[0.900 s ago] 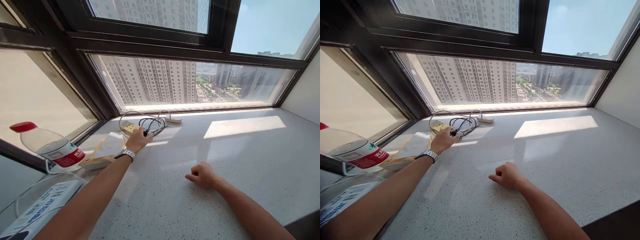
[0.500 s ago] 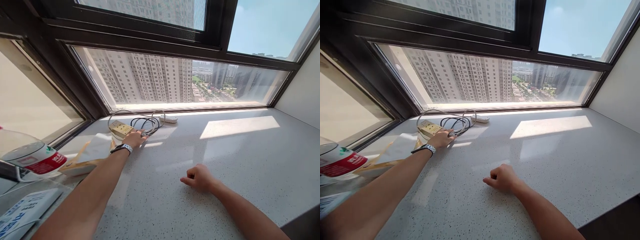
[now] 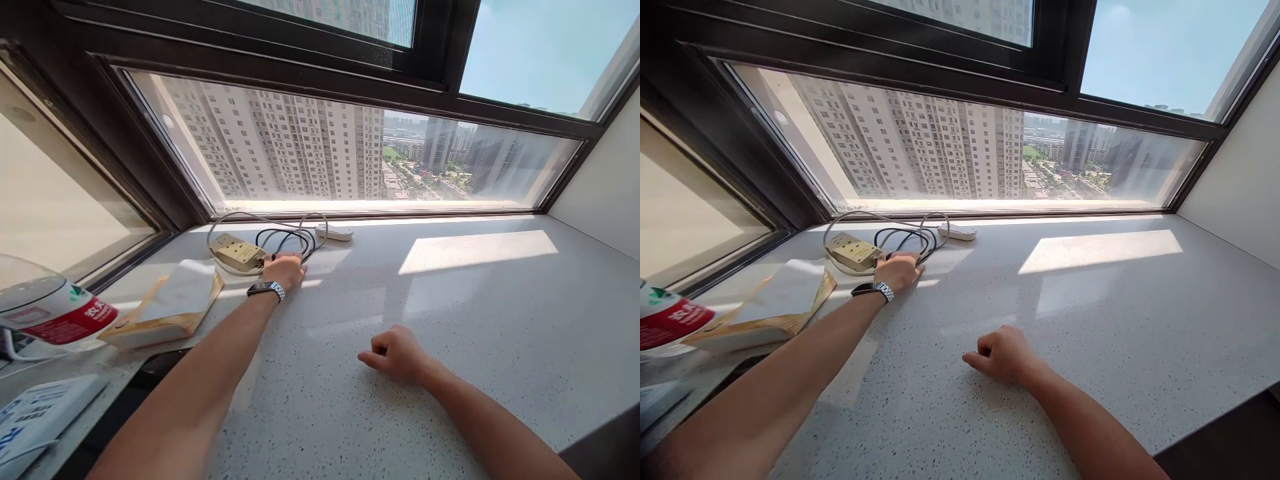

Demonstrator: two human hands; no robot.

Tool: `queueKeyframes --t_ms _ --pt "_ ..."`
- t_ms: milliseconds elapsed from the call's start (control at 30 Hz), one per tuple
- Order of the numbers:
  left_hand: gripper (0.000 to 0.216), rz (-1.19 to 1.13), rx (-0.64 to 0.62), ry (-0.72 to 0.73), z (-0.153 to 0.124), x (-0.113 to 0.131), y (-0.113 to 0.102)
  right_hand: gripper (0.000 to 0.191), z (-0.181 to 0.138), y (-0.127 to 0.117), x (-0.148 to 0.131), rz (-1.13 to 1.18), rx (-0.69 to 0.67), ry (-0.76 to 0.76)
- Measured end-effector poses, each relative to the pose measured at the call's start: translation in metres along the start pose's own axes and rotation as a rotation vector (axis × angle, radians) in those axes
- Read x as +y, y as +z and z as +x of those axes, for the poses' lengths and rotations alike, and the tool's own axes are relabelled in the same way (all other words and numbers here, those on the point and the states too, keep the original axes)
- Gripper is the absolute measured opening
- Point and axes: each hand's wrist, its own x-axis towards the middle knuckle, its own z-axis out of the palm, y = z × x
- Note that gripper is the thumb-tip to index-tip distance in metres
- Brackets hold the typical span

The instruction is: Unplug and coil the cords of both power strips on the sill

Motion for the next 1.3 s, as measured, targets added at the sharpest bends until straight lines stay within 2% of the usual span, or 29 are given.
queueKeyframes --t_ms 167,267,333,400,467,567,633,733,867,1000,1100,1200,1300 --pt "0.039 -0.047 0.045 0.09 -0.018 0.018 0.006 0.047 -0.001 0.005 0.004 0.014 0.035 0.009" --pt "0.038 -0.118 0.1 0.216 -0.041 0.022 0.009 0.038 0.005 0.001 0.007 0.123 0.066 0.095" --pt "0.042 -0.195 0.184 0.266 -0.054 0.021 0.012 0.027 0.019 -0.005 0.006 0.233 0.06 0.183" --pt "0.055 -0.257 0.266 0.219 -0.062 0.018 0.014 0.018 0.045 -0.013 0.002 0.335 0.064 0.277" --pt "0.06 -0.292 0.288 0.143 -0.065 0.015 0.017 0.016 0.078 -0.017 -0.005 0.415 0.107 0.355" --pt "0.039 -0.368 0.299 0.119 -0.064 0.015 0.02 0.023 0.127 -0.014 -0.018 0.479 0.15 0.41" --pt "0.033 -0.446 0.353 0.127 -0.064 0.017 0.021 0.028 0.149 -0.008 -0.024 0.507 0.162 0.438" --pt "0.029 -0.591 0.471 0.095 -0.065 0.021 0.02 0.027 0.164 0.002 -0.028 0.535 0.163 0.467" --pt "0.028 -0.823 0.594 0.008 -0.062 0.022 0.016 0.022 0.166 0.008 -0.024 0.571 0.172 0.475" --pt "0.027 -1.072 0.555 -0.028 -0.056 0.018 0.023 0.025 0.173 0.008 -0.022 0.548 0.202 0.461" --pt "0.031 -1.155 0.474 0.045 -0.054 0.014 0.032 0.025 0.18 0.009 -0.022 0.469 0.244 0.415" --pt "0.045 -1.07 0.43 0.131 -0.053 0.013 0.036 0.029 0.18 0.01 -0.021 0.32 0.282 0.342" --pt "0.055 -0.818 0.408 0.223 -0.05 0.017 0.033 0.038 0.172 0.009 -0.017 0.106 0.32 0.269"
